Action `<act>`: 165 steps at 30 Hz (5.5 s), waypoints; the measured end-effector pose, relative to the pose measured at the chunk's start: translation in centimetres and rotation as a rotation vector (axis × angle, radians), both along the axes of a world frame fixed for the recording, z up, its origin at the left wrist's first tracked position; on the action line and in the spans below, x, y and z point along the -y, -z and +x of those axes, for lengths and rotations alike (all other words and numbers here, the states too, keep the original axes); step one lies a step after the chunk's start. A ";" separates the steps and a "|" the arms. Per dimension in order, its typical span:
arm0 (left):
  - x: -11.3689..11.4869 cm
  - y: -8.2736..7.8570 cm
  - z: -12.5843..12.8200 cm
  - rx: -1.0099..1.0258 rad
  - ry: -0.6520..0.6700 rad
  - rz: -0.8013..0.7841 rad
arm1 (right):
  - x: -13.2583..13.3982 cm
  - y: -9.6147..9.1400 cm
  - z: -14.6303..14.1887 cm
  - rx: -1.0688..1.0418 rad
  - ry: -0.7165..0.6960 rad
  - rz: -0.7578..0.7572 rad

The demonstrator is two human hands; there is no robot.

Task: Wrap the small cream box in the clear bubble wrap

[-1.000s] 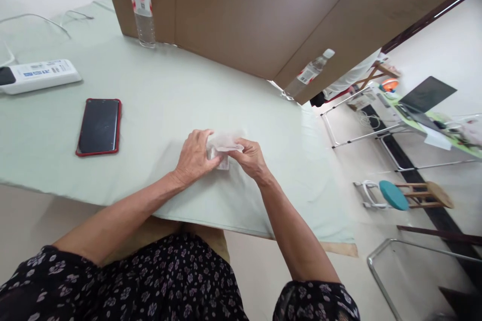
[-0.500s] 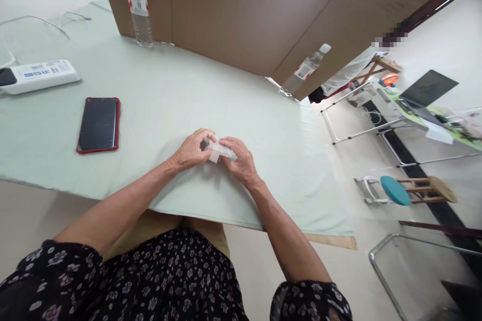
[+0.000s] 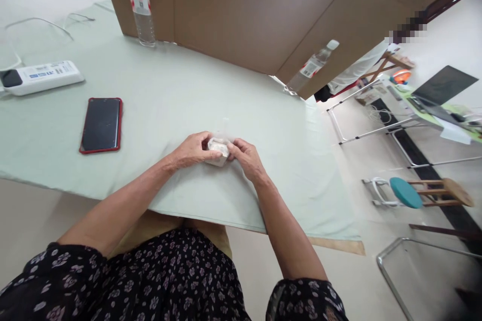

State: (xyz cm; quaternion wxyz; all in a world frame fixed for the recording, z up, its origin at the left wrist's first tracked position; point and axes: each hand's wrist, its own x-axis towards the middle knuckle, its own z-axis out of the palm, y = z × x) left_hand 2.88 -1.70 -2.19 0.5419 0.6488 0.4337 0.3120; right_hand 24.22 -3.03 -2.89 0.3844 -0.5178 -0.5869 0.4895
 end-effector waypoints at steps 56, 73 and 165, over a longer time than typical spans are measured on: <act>-0.4 -0.6 -0.2 0.112 0.007 -0.216 | -1.8 0.0 -2.4 -0.019 0.105 0.231; -0.3 -0.3 0.5 -0.106 -0.084 0.087 | 0.1 0.4 -1.4 0.366 -0.039 0.716; 1.0 0.6 0.2 -0.056 0.018 0.199 | 0.4 -0.1 -0.7 0.217 0.252 0.671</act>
